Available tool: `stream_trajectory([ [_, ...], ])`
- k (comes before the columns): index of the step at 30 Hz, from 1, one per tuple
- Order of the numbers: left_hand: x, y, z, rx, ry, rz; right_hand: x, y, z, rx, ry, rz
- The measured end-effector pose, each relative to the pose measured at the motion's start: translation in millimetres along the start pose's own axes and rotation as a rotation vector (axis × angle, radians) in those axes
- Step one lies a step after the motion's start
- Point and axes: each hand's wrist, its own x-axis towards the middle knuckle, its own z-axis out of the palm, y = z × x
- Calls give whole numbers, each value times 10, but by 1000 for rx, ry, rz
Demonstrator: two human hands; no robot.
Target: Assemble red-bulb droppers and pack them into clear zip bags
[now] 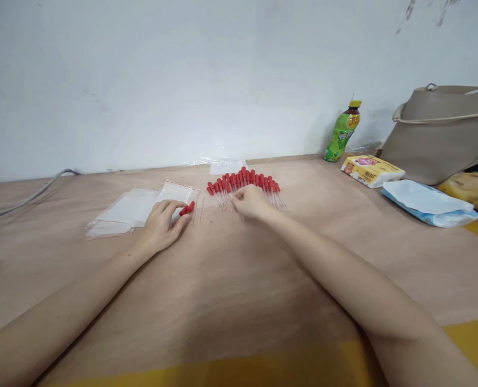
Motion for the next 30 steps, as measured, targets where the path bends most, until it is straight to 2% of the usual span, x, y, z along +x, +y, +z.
stream_trajectory([
  [3, -1, -76, 55, 21, -34, -56, 252, -3, 30, -41, 146, 91],
  [9, 2, -109, 91, 5, -81, -42, 589, -99, 316, -323, 257, 140],
  [13, 9, -116, 88, 13, -102, -35, 647, -102, 417, -419, 283, 144],
  [16, 18, -121, 102, 22, -67, -47, 592, -142, 445, -448, 300, 98],
  [19, 28, -119, 118, 34, -32, -55, 486, -274, 517, -436, 272, -16],
  [23, 26, -118, 123, 49, -41, -46, 352, -509, 666, -421, 164, -113],
  [26, 14, -132, 127, 12, -10, -80, 299, -600, 717, -420, 95, -101],
  [30, 18, -132, 128, -76, 54, -134, 274, -588, 688, -453, 47, -50],
])
